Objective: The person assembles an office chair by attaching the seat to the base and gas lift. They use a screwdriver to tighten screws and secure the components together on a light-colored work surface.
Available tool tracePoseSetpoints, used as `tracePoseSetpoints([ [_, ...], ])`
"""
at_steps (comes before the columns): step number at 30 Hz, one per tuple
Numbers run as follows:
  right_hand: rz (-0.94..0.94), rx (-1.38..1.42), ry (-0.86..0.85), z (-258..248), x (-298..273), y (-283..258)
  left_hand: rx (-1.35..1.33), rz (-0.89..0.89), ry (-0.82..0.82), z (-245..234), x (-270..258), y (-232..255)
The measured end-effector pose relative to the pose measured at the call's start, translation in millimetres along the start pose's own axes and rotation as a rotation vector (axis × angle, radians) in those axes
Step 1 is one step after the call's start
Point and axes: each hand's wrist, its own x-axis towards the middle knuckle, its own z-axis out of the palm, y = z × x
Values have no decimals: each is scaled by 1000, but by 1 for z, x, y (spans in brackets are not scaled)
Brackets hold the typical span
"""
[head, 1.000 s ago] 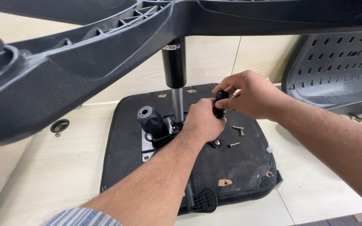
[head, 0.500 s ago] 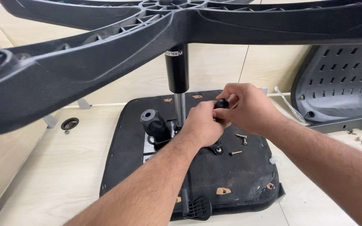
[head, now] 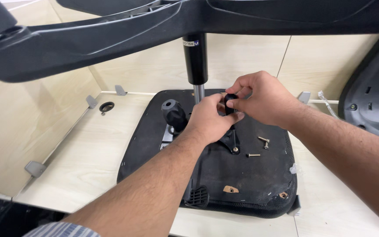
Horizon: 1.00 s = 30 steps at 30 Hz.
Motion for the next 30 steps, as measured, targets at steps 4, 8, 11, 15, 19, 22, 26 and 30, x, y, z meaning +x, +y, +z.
tracePoseSetpoints([
  [4,-20,-20,-57,7,2,-8,49,-59,41,-5,-6,6],
  [8,-19,56,-58,11,0,-7,99,-20,-6,-14,-4,6],
  [11,-51,41,-79,5,-1,-9,137,33,18,-19,-4,5],
  [15,-21,-65,-83,-5,-1,-3,143,59,-12,-19,4,11],
  [19,25,-52,-123,-13,-5,-6,109,58,-62,-11,7,18],
  [22,137,15,-134,-16,-6,-2,87,46,-75,-6,10,21],
  [26,139,16,-166,-19,-1,-2,52,88,-114,-6,10,17],
  [30,107,-32,-185,-18,0,-3,90,74,-149,-6,15,15],
])
